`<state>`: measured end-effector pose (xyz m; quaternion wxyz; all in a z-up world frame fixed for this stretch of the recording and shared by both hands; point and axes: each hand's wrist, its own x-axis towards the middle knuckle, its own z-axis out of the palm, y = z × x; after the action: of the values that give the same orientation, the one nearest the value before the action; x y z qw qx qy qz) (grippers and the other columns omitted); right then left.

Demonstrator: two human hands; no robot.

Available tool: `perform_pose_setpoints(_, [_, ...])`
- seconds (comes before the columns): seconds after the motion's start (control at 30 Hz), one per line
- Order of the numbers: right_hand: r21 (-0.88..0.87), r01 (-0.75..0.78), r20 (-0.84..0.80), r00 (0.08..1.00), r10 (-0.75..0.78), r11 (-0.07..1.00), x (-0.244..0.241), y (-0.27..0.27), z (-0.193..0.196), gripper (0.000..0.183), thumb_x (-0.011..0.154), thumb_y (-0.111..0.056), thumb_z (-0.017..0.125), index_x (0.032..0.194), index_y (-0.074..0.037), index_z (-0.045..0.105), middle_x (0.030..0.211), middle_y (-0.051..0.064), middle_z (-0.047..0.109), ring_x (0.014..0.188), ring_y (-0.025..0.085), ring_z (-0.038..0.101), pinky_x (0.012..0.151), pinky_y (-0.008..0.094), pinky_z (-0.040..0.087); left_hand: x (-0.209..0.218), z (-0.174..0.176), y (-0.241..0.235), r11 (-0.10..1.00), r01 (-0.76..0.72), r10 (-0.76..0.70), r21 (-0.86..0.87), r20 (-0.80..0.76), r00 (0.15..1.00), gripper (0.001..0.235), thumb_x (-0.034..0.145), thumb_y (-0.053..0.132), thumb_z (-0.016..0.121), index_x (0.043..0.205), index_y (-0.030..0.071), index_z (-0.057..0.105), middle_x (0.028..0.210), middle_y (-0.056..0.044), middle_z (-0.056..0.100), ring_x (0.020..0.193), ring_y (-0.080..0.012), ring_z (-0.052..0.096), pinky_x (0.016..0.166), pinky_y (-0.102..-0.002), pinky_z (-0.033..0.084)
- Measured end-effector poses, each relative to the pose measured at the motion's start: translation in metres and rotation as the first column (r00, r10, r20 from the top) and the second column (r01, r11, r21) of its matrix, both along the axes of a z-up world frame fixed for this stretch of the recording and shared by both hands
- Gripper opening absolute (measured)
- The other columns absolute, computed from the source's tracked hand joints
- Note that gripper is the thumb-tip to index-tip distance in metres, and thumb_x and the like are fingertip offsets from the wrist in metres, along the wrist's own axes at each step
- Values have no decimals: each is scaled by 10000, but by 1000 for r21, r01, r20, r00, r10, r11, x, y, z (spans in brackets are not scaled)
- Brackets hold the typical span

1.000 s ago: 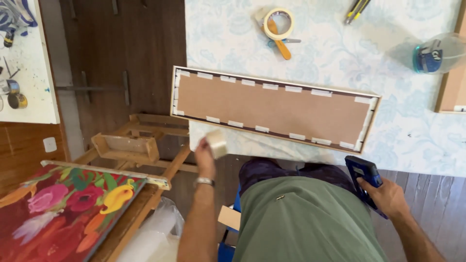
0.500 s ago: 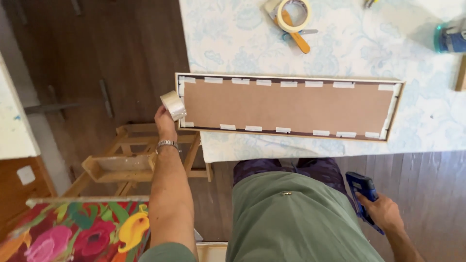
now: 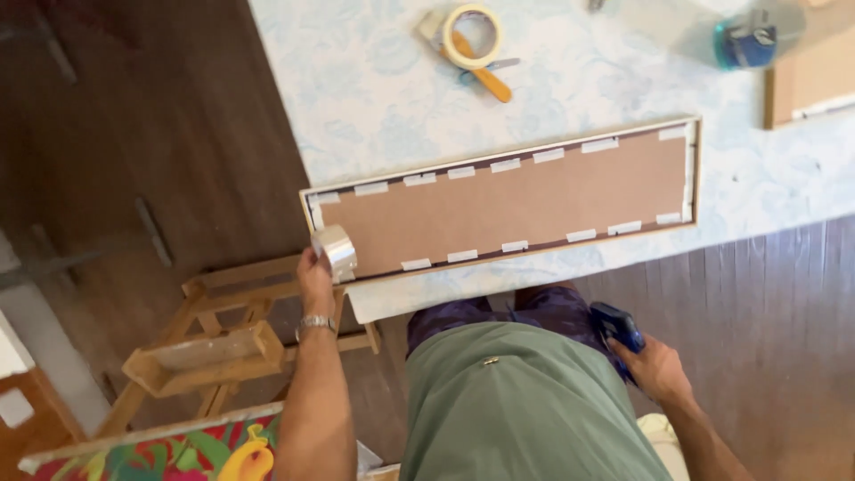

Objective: Assembling and finishing a picture frame by stapling the back, taping edges, and brushing the glass surface.

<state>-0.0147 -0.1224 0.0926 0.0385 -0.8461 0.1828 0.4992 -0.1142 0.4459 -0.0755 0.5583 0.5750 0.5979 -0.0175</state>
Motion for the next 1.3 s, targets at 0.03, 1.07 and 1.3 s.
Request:
perform_pose_setpoints(0.03, [3,20,-6,1000,-20,1000,0,-1,0,611,906,-618,551,978,-37,729,939,186,806,909,370,754,831,425,532,-7,-12,-6,1000,20,-20,3,-6,1000,195,1007,214,633,1158,106,692,1025,-15,717,869,-132,610,740,-299,470])
perform_pose_setpoints(1.07, [312,-115,82,992,94,943,28,205,34,458,907,-525,614,1000,-77,648,863,199,738,828,383,693,750,475,495,165,42,36,504,589,-712,631,-81,697,185,920,122,660,1065,72,764,1063,-76,691,964,-273,694,865,-394,522])
perform_pose_setpoints(1.3, [438,-104,116,991,59,893,22,328,12,376,892,-418,594,1103,-110,635,961,212,749,957,471,676,821,532,493,224,22,27,-90,883,-820,461,-538,197,120,923,28,611,1021,12,680,1024,-109,563,908,-320,590,601,-457,570])
